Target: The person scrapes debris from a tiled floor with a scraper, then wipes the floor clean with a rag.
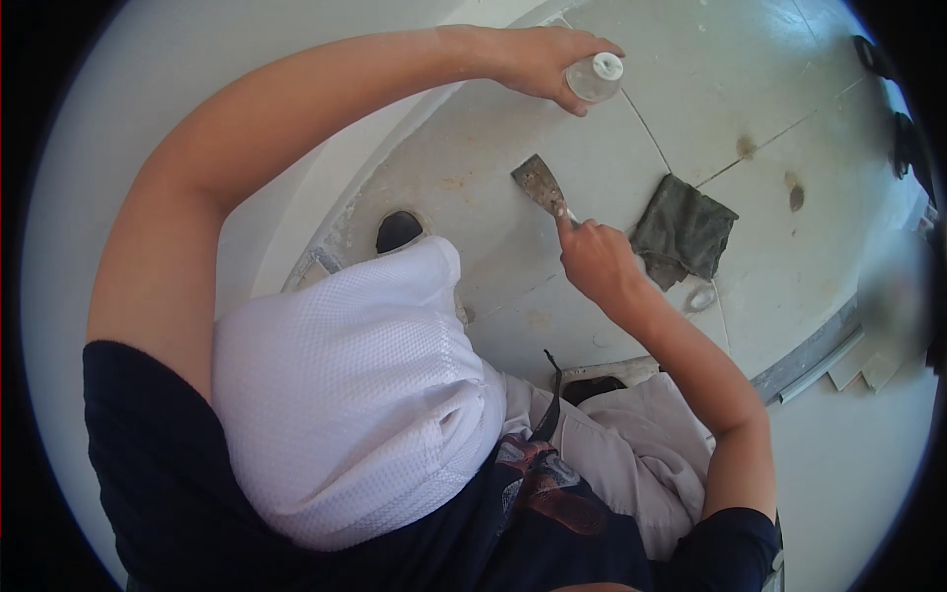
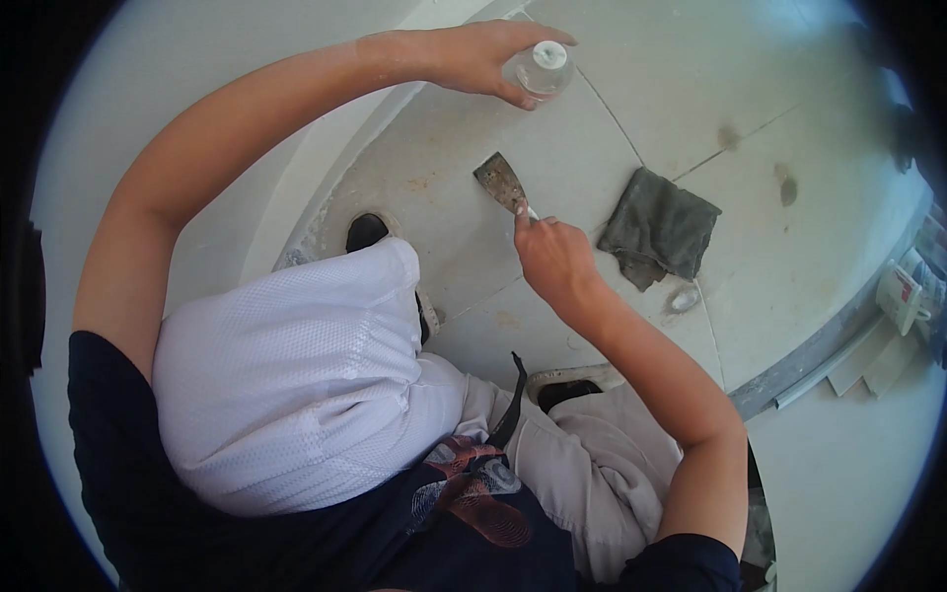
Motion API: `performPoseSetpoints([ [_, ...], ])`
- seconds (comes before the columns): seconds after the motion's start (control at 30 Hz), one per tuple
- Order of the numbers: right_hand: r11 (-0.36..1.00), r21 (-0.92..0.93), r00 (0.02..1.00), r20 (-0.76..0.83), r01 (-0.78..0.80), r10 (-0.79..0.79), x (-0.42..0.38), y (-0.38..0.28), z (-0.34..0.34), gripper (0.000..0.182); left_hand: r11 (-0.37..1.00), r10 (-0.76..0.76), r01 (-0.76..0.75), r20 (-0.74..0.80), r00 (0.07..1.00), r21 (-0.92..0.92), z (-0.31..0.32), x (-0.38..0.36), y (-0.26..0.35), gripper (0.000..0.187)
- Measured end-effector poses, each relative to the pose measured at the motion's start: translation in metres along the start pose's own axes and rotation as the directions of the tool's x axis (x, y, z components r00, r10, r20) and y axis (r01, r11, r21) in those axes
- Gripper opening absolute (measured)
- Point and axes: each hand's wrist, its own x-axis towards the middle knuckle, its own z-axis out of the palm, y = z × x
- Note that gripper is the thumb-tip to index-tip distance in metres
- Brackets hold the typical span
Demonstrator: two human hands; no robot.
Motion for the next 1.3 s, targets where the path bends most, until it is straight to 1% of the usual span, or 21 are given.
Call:
performPoseSetpoints([
  [0.07, 1.000, 0.007, 0.994, 0.112, -0.011, 0.010, -0.004, -0.007, -0.008, 0.056, 1.000, -0.013, 0.013, -0.039, 0.999, 0.018, -0.005, -0.010, -0.007, 0.083],
  [0.13, 1.000, 0.010, 0.991, 0.132, -0.003, 0.002, -0.006, -0.011, -0.009, 0.056, 0.999, -0.004, 0.007, -0.098, 0.995, 0.034, -0.007, -0.021, -0.018, 0.086],
  [0.17, 1.000, 0.011, 0.990, 0.140, -0.008, 0.006, -0.009, -0.011, -0.009, 0.056, 0.998, -0.044, 0.047, -0.060, 0.997, 0.046, -0.010, -0.027, -0.026, 0.092],
  [0.23, 0.998, -0.055, 1.000, 0.009, -0.020, 0.021, 0.006, -0.004, 0.008, 0.055, 0.989, -0.122, 0.121, 0.009, 0.992, 0.081, -0.019, -0.042, -0.041, 0.104],
  [0.27, 0.996, -0.087, 0.998, -0.058, -0.027, 0.022, 0.013, -0.002, 0.010, 0.054, 0.991, -0.096, 0.097, -0.025, 0.995, 0.091, -0.020, -0.046, -0.046, 0.097],
  [0.33, 0.997, -0.078, 1.000, -0.020, -0.013, 0.011, 0.019, 0.001, 0.009, 0.055, 0.992, -0.041, 0.052, -0.090, 0.995, 0.119, -0.018, -0.052, -0.056, 0.084],
  [0.37, 0.997, -0.073, 1.000, -0.001, -0.004, 0.004, 0.022, 0.000, 0.006, 0.056, 0.986, -0.058, 0.071, -0.092, 0.994, 0.148, -0.021, -0.055, -0.058, 0.082],
  [0.47, 0.997, -0.075, 0.981, 0.195, 0.024, -0.009, 0.007, -0.017, -0.022, 0.058, 0.964, -0.125, 0.147, -0.109, 0.986, 0.222, -0.025, -0.071, -0.052, 0.074],
  [0.53, 0.994, -0.107, 0.991, 0.137, 0.022, -0.007, 0.009, -0.015, -0.010, 0.056, 0.945, -0.164, 0.191, -0.121, 0.979, 0.267, -0.026, -0.079, -0.043, 0.067],
  [0.57, 0.992, -0.126, 0.995, 0.105, 0.018, -0.005, 0.012, -0.012, -0.001, 0.056, 0.942, -0.162, 0.184, -0.101, 0.982, 0.281, -0.027, -0.082, -0.042, 0.064],
  [0.63, 0.984, -0.176, 0.995, -0.089, 0.019, -0.035, 0.033, -0.002, 0.022, 0.053, 0.938, -0.160, 0.171, -0.060, 0.985, 0.303, -0.027, -0.086, -0.040, 0.056],
  [0.67, 0.980, -0.200, 0.982, -0.182, 0.019, -0.056, 0.040, -0.004, 0.016, 0.052, 0.937, -0.128, 0.138, -0.052, 0.990, 0.321, -0.026, -0.087, -0.041, 0.054],
  [0.73, 0.988, -0.150, 0.997, -0.054, 0.043, -0.052, 0.038, -0.011, 0.003, 0.053, 0.927, -0.070, 0.082, -0.044, 0.997, 0.366, -0.028, -0.090, -0.046, 0.051],
  [0.83, 0.994, -0.100, 0.981, 0.192, 0.044, -0.024, 0.024, -0.023, -0.021, 0.062, 0.932, -0.237, 0.218, 0.031, 0.971, 0.289, -0.034, -0.087, -0.041, 0.042],
  [0.87, 0.995, -0.097, 0.963, 0.268, 0.028, -0.001, 0.022, -0.022, -0.025, 0.067, 0.920, -0.277, 0.244, 0.067, 0.959, 0.306, -0.037, -0.085, -0.040, 0.039],
  [0.93, 0.991, -0.133, 0.991, 0.129, -0.002, 0.019, 0.032, -0.011, -0.010, 0.066, 0.895, -0.349, 0.288, 0.134, 0.927, 0.342, -0.043, -0.081, -0.037, 0.033],
  [0.97, 0.989, -0.147, 0.998, 0.059, -0.021, 0.030, 0.038, -0.005, -0.001, 0.065, 0.901, -0.336, 0.271, 0.147, 0.930, 0.339, -0.043, -0.081, -0.037, 0.031],
  [1.07, 0.993, -0.093, 0.998, -0.003, -0.070, 0.070, 0.069, -0.003, 0.003, 0.056, 0.910, -0.299, 0.231, 0.160, 0.941, 0.343, -0.049, -0.082, -0.037, 0.028],
  [1.17, 0.997, 0.035, 0.997, 0.012, -0.075, 0.075, 0.063, -0.027, -0.044, 0.050, 0.917, -0.291, 0.229, 0.155, 0.944, 0.327, -0.047, -0.088, -0.033, 0.028],
  [1.23, 0.989, 0.058, 0.989, 0.057, -0.136, 0.133, 0.046, -0.034, -0.062, 0.049, 0.918, -0.303, 0.245, 0.155, 0.940, 0.311, -0.046, -0.093, -0.032, 0.028],
  [1.3, 0.982, 0.055, 0.978, 0.112, -0.180, 0.173, 0.031, -0.035, -0.071, 0.047, 0.931, -0.215, 0.164, 0.129, 0.968, 0.326, -0.036, -0.102, -0.046, 0.027],
])
